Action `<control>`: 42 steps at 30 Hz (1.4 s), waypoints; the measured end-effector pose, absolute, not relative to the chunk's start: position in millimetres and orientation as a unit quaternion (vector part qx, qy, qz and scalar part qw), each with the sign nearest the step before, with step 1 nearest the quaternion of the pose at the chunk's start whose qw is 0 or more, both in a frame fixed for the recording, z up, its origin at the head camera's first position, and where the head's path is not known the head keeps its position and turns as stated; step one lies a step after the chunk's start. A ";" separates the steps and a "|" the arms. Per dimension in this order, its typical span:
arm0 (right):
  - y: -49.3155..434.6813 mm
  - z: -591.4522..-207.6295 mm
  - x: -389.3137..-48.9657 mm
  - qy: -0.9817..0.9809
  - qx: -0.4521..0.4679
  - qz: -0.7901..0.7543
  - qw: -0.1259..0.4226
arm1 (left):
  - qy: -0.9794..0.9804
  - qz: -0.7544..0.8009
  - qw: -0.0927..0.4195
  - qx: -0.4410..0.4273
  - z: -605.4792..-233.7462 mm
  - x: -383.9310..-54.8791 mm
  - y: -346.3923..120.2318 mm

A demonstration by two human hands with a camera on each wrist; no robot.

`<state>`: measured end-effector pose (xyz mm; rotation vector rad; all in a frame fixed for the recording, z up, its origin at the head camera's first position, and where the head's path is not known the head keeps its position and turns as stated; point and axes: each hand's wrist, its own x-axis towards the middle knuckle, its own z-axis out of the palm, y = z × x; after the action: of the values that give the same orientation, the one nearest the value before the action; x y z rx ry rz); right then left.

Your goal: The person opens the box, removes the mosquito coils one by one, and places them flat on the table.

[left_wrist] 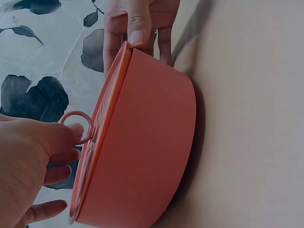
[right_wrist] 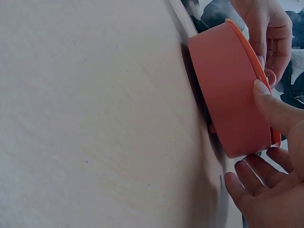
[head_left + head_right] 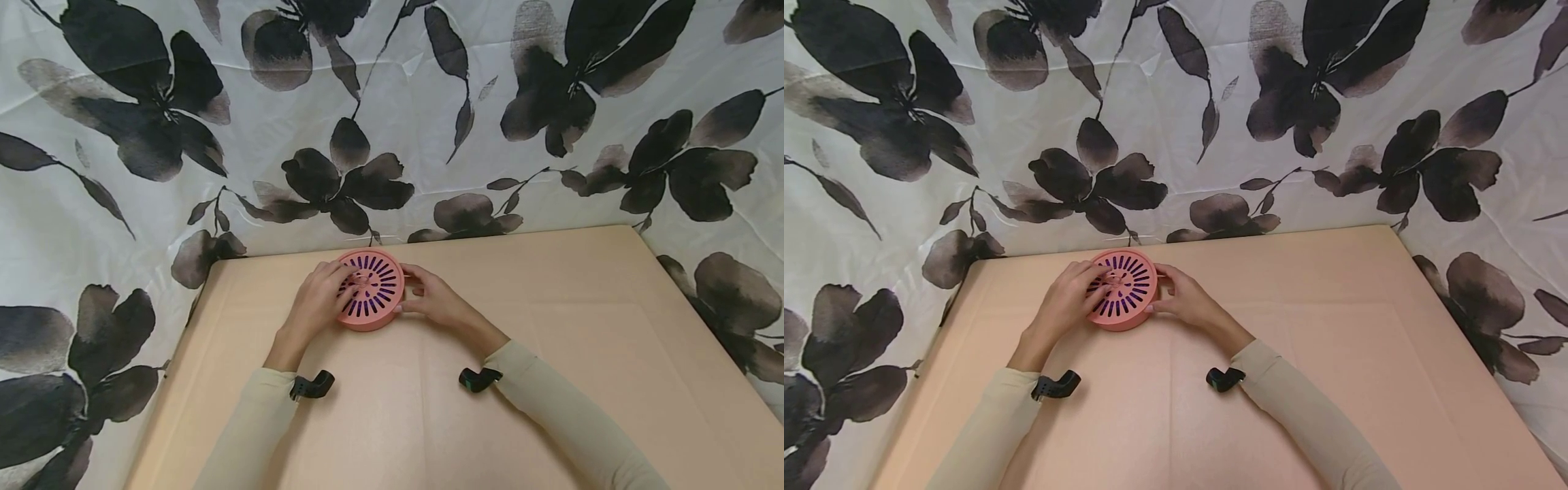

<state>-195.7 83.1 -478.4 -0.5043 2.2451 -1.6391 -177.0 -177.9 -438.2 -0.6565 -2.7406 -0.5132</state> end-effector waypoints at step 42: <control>81.1 -482.3 -197.0 0.781 -0.177 -0.577 0.157 | -0.913 -0.364 0.050 -0.177 -438.7 -192.5 -179.1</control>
<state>-197.0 81.1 -482.3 -0.5078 2.2358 -1.6524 -192.5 -179.1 -438.7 -0.5390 -2.7815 -1.1072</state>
